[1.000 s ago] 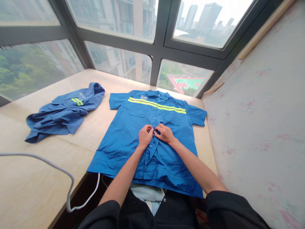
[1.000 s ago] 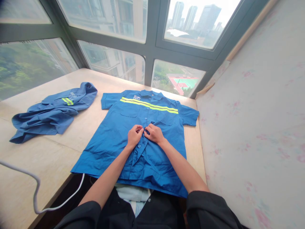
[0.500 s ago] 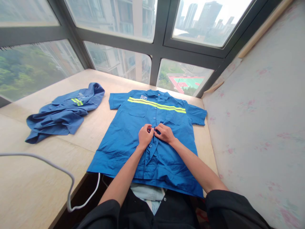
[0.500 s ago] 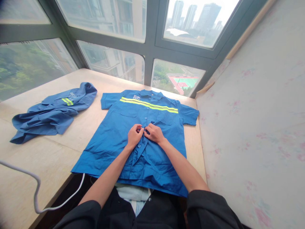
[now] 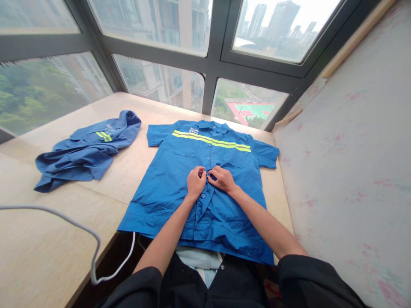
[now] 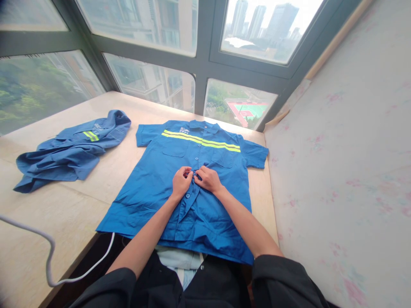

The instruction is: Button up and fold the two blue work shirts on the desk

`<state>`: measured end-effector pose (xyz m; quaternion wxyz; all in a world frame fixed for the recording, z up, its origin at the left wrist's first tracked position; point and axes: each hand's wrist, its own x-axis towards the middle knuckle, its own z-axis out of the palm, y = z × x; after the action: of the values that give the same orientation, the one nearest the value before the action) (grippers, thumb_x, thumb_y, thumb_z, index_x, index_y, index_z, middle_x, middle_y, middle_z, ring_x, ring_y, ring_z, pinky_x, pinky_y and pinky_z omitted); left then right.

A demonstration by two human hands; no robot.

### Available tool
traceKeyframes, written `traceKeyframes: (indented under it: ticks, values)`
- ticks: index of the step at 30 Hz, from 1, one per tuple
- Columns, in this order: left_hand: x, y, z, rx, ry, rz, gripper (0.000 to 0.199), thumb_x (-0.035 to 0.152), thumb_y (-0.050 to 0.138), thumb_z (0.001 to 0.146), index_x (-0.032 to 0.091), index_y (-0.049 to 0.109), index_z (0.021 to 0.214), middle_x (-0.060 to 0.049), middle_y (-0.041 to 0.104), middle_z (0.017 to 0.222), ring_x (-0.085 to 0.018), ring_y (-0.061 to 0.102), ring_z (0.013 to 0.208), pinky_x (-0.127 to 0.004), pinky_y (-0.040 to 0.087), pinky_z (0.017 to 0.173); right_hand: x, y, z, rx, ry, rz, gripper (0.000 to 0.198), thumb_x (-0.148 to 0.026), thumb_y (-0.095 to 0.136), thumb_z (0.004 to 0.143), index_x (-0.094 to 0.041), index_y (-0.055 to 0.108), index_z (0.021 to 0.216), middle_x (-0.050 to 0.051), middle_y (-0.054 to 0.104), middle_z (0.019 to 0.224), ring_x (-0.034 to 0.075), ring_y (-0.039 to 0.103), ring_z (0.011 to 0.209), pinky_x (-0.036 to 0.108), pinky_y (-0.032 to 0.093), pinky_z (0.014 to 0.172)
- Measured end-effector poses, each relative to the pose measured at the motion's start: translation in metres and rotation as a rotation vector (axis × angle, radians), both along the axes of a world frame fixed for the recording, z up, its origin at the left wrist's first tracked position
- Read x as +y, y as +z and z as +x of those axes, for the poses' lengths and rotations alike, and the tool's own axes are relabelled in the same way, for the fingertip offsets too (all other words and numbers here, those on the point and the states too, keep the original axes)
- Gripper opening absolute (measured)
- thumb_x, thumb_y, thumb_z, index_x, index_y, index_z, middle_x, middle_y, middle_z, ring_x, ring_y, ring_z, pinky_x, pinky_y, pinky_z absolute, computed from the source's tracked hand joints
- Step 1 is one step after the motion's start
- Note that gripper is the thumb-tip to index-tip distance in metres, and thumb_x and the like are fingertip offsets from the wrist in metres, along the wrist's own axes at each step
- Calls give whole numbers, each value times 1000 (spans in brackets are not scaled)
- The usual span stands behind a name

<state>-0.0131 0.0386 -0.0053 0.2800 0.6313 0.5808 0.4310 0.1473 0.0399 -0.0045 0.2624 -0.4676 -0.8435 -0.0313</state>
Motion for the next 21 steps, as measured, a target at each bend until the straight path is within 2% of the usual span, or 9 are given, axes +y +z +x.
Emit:
traceKeyframes:
  ticks: [7, 10, 15, 18, 21]
  values:
    - [-2, 5, -3, 222, -35, 74, 15, 17, 56, 87, 22, 69, 94, -7, 71, 99, -24, 60, 97, -37, 46, 92, 0, -1, 2, 24, -18, -90, 26, -38, 52, 98, -20, 70, 91, 7, 66, 88, 18, 62, 81, 27, 46, 70]
    - [-6, 7, -3, 316, -48, 84, 19, 18, 53, 90, 20, 70, 97, -9, 70, 105, -26, 58, 102, -39, 44, 96, 0, -1, 4, 78, 2, -113, 30, -43, 51, 99, -20, 70, 91, 7, 65, 89, 18, 62, 82, 27, 47, 72]
    - [-19, 8, -9, 502, -115, 108, 29, 24, 52, 92, 21, 68, 115, -14, 63, 126, -31, 53, 121, -43, 42, 99, 2, 1, 7, 229, 2, -136, 35, -46, 48, 99, -18, 67, 100, 7, 63, 90, 16, 58, 70, 26, 48, 69]
    - [-28, 6, -22, 594, -226, 147, 40, 28, 51, 93, 21, 60, 131, -16, 55, 141, -33, 42, 137, -47, 35, 109, 6, 1, 8, 337, -78, -140, 35, -43, 42, 101, -17, 65, 105, 7, 63, 88, 16, 58, 72, 28, 49, 72]
    - [-36, 6, -39, 668, -294, 146, 48, 35, 49, 94, 20, 54, 139, -16, 47, 149, -34, 35, 143, -50, 27, 115, 11, -1, 10, 420, -143, -156, 35, -43, 42, 100, -18, 64, 109, 7, 63, 88, 18, 59, 76, 30, 50, 76]
